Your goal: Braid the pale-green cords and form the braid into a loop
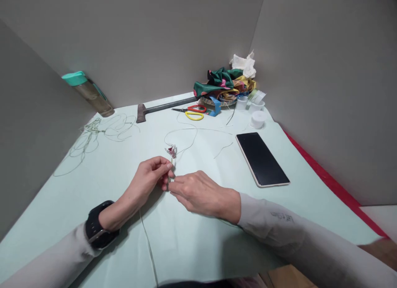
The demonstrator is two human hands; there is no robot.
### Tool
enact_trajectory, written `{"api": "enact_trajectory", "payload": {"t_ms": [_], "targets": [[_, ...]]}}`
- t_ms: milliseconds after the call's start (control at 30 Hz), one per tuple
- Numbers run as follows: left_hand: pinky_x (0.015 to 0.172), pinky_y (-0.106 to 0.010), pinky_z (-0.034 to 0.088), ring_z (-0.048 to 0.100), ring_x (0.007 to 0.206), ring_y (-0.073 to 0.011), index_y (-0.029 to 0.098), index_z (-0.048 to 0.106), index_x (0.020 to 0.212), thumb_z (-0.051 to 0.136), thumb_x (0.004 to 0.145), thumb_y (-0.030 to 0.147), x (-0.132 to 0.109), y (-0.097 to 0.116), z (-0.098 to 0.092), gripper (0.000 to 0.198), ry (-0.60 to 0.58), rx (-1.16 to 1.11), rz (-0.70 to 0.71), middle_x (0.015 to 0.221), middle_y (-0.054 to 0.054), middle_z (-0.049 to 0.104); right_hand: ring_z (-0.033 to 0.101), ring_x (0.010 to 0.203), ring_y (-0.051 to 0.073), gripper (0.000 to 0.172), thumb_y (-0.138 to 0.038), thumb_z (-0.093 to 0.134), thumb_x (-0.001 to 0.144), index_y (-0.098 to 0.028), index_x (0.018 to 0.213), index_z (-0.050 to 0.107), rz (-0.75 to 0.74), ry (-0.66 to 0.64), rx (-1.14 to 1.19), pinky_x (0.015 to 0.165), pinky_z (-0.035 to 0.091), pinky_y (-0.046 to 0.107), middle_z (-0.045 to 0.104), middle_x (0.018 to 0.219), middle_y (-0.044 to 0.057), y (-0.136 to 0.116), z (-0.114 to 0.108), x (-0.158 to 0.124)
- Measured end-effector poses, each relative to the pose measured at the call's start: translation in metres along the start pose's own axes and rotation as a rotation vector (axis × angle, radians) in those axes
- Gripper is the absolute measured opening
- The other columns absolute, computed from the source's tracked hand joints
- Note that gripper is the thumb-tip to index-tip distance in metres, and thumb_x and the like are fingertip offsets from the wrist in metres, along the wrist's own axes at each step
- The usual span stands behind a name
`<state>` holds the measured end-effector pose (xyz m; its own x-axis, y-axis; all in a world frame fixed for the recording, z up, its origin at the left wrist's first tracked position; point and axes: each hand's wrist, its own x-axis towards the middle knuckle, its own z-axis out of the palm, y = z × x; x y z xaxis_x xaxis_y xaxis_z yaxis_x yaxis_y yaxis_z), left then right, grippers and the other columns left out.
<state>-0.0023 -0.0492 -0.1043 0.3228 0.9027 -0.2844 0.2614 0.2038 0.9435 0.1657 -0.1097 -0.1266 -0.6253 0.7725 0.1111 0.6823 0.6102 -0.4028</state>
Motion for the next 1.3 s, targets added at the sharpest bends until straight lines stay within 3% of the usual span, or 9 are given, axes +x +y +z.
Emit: {"api": "enact_trajectory", "payload": {"t_ms": [100, 200, 367, 533, 667, 900, 1033, 1167, 1300], "targets": [[0.045, -0.022, 0.032, 0.042, 0.047, -0.0078, 0.016, 0.064, 0.075, 0.077, 0.072, 0.045, -0.001, -0.002, -0.001, 0.033, 0.021, 0.030, -0.004, 0.061, 0.001, 0.058, 0.065, 0.084, 0.019, 0.026, -0.018, 0.046, 0.105, -0.018, 0.120, 0.067, 0.015, 0.014, -0.035, 0.060, 0.030, 0.033, 0.074, 0.105, 0.007, 0.005, -0.016, 0.001], [0.044, -0.022, 0.018, 0.032, 0.045, -0.0058, 0.015, 0.063, 0.076, 0.075, 0.072, 0.045, -0.002, -0.003, -0.004, 0.032, 0.035, 0.060, -0.010, 0.063, 0.001, 0.060, 0.065, 0.092, 0.021, 0.029, -0.012, 0.049, 0.102, -0.017, 0.124, 0.067, 0.124, 0.089, -0.135, 0.067, 0.034, 0.032, 0.070, 0.121, 0.011, 0.018, -0.051, 0.011], [0.048, -0.025, 0.018, 0.030, 0.050, -0.0074, 0.017, 0.061, 0.073, 0.073, 0.073, 0.047, -0.002, -0.003, -0.006, 0.032, 0.049, 0.102, -0.004, 0.058, 0.005, 0.046, 0.063, 0.103, 0.025, 0.037, -0.001, 0.050, 0.094, -0.014, 0.122, 0.070, 0.076, 0.038, -0.163, 0.079, 0.039, 0.033, 0.069, 0.120, 0.014, 0.052, -0.095, 0.052], [0.050, -0.027, 0.017, 0.028, 0.053, -0.0090, 0.018, 0.059, 0.069, 0.071, 0.075, 0.049, 0.000, -0.004, -0.008, 0.034, 0.034, 0.117, -0.006, 0.057, 0.006, 0.041, 0.062, 0.110, 0.022, 0.036, -0.001, 0.056, 0.095, -0.016, 0.125, 0.069, -0.130, -0.173, -0.061, 0.094, 0.044, 0.034, 0.071, 0.123, 0.012, 0.074, -0.082, 0.085], [0.050, -0.027, 0.019, 0.028, 0.054, -0.0101, 0.018, 0.062, 0.070, 0.070, 0.076, 0.050, 0.004, -0.007, -0.010, 0.033, 0.017, 0.120, -0.020, 0.058, 0.005, 0.040, 0.062, 0.105, 0.019, 0.026, 0.000, 0.058, 0.095, -0.016, 0.110, 0.073, -0.214, -0.273, -0.040, 0.090, 0.045, 0.031, 0.069, 0.117, 0.009, 0.082, -0.077, 0.095], [0.050, -0.027, 0.020, 0.029, 0.055, -0.0115, 0.019, 0.063, 0.074, 0.069, 0.080, 0.055, 0.006, -0.011, -0.013, 0.037, -0.013, 0.146, -0.032, 0.061, 0.004, 0.042, 0.058, 0.111, 0.024, 0.006, -0.013, 0.068, 0.097, -0.013, 0.102, 0.071, -0.243, -0.343, -0.059, 0.090, 0.044, 0.033, 0.068, 0.114, 0.011, 0.093, -0.085, 0.100], [0.049, -0.027, 0.019, 0.028, 0.055, -0.0118, 0.020, 0.063, 0.076, 0.068, 0.083, 0.058, 0.004, -0.012, -0.014, 0.039, -0.008, 0.161, -0.054, 0.062, 0.003, 0.042, 0.057, 0.108, 0.022, 0.009, -0.008, 0.061, 0.100, -0.013, 0.102, 0.068, -0.337, -0.318, -0.108, 0.089, 0.044, 0.032, 0.068, 0.104, 0.009, 0.102, -0.081, 0.098], [0.049, -0.027, 0.019, 0.027, 0.054, -0.0119, 0.021, 0.061, 0.075, 0.069, 0.084, 0.059, 0.003, -0.013, -0.014, 0.040, 0.003, 0.167, -0.068, 0.061, 0.004, 0.038, 0.052, 0.099, 0.023, 0.024, -0.022, 0.046, 0.110, -0.012, 0.099, 0.065, -0.490, -0.221, -0.244, 0.086, 0.043, 0.034, 0.065, 0.099, 0.010, 0.102, -0.075, 0.092], [0.055, -0.027, 0.026, 0.033, 0.061, -0.0139, 0.021, 0.060, 0.075, 0.067, 0.085, 0.060, 0.002, -0.015, -0.014, 0.042, -0.014, 0.171, -0.057, 0.065, 0.003, 0.042, 0.050, 0.096, 0.024, 0.027, -0.022, 0.042, 0.111, -0.012, 0.100, 0.065, -0.465, -0.272, -0.332, 0.084, 0.042, 0.035, 0.064, 0.097, 0.010, 0.094, -0.078, 0.088]]}}
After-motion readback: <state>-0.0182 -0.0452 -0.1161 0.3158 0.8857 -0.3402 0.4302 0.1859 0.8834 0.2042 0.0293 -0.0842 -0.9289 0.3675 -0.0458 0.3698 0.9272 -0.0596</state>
